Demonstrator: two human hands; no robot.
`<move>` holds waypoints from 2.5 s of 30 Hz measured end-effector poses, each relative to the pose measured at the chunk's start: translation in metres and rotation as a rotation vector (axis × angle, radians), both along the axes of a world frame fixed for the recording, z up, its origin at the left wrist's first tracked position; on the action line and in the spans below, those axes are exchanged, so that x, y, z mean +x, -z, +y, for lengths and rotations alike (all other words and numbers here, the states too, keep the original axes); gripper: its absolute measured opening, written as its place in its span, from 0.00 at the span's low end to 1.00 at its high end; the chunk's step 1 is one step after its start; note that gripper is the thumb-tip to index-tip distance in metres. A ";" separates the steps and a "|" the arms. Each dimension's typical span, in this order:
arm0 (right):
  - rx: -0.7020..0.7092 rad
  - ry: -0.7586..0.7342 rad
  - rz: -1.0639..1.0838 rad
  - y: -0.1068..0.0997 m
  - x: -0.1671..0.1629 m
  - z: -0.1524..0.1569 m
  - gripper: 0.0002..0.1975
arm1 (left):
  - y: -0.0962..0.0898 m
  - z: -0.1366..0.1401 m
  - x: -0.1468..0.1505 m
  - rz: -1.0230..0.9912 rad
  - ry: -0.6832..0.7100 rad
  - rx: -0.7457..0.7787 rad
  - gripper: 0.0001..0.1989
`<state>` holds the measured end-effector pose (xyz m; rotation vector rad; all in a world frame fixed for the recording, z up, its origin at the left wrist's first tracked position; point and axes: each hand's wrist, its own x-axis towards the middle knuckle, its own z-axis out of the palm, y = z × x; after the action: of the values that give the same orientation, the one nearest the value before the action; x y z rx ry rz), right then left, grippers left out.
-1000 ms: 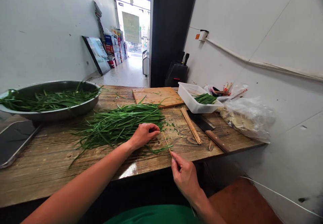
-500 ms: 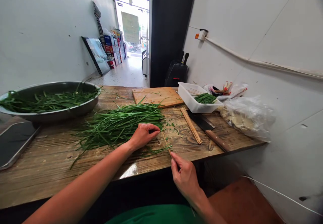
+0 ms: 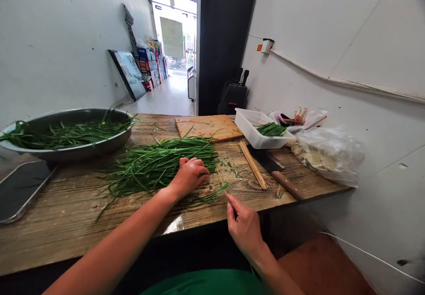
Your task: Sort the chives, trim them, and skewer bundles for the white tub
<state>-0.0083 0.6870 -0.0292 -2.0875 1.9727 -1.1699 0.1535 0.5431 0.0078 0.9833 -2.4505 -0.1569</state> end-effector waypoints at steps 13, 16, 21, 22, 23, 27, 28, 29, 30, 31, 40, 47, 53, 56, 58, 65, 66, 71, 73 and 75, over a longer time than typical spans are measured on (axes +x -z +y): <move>0.002 -0.010 0.022 0.001 -0.003 0.003 0.17 | 0.008 -0.003 -0.004 -0.081 -0.108 0.013 0.07; -0.004 -0.006 0.028 0.001 -0.003 0.003 0.17 | 0.010 -0.003 -0.004 -0.090 -0.124 0.014 0.06; 0.017 0.000 0.024 0.000 -0.002 0.004 0.17 | 0.005 0.001 -0.005 -0.036 -0.120 0.017 0.06; 0.019 -0.002 0.023 0.000 -0.003 0.004 0.17 | 0.003 0.002 -0.006 -0.002 -0.119 0.024 0.06; 0.020 -0.006 0.022 0.000 -0.003 0.005 0.17 | 0.001 0.003 -0.006 0.034 -0.119 0.039 0.06; 0.008 -0.021 0.009 0.002 -0.004 0.006 0.17 | 0.000 0.002 -0.006 0.106 -0.116 0.139 0.08; 0.005 -0.024 0.005 0.002 -0.004 0.006 0.17 | 0.001 0.001 -0.006 0.097 -0.118 0.150 0.08; 0.003 -0.027 0.002 0.003 -0.004 0.006 0.17 | 0.003 0.000 -0.006 0.081 -0.122 0.148 0.08; 0.004 -0.027 0.000 0.003 -0.004 0.006 0.17 | 0.004 0.000 -0.006 0.063 -0.128 0.138 0.08; 0.007 -0.026 -0.001 0.003 -0.004 0.005 0.17 | 0.006 -0.001 -0.005 0.048 -0.133 0.124 0.08; 0.020 -0.037 -0.028 0.003 -0.005 0.007 0.17 | 0.010 -0.002 -0.003 -0.010 -0.029 0.092 0.07; 0.003 -0.045 -0.041 0.006 -0.007 0.007 0.17 | 0.003 0.002 0.000 -0.127 -0.049 0.048 0.07; -0.005 -0.044 -0.033 0.007 -0.007 0.007 0.17 | 0.003 0.005 0.001 -0.158 -0.013 0.048 0.06; -0.013 -0.049 -0.014 0.008 -0.007 0.007 0.17 | 0.004 0.007 0.000 -0.145 -0.015 0.067 0.06; -0.027 -0.052 0.002 0.010 -0.007 0.007 0.17 | 0.004 0.008 -0.001 -0.140 -0.021 0.075 0.06; -0.056 -0.039 0.027 0.018 -0.010 0.006 0.17 | 0.007 0.010 -0.003 -0.096 -0.106 0.092 0.06; -0.059 -0.037 0.027 0.018 -0.010 0.006 0.17 | 0.007 0.010 -0.003 -0.079 -0.108 0.103 0.07; -0.055 -0.060 0.005 0.014 -0.008 0.008 0.17 | 0.005 0.008 -0.003 0.006 -0.120 0.155 0.09; -0.047 -0.063 0.011 0.013 -0.006 0.010 0.17 | 0.004 0.007 -0.003 0.061 -0.139 0.177 0.10; -0.035 -0.065 0.027 0.012 -0.004 0.010 0.17 | 0.003 0.005 -0.003 0.120 -0.155 0.208 0.10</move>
<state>-0.0127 0.6975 -0.0409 -2.1778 1.8928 -1.1801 0.1501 0.5484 0.0045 1.2114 -2.2717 -0.4128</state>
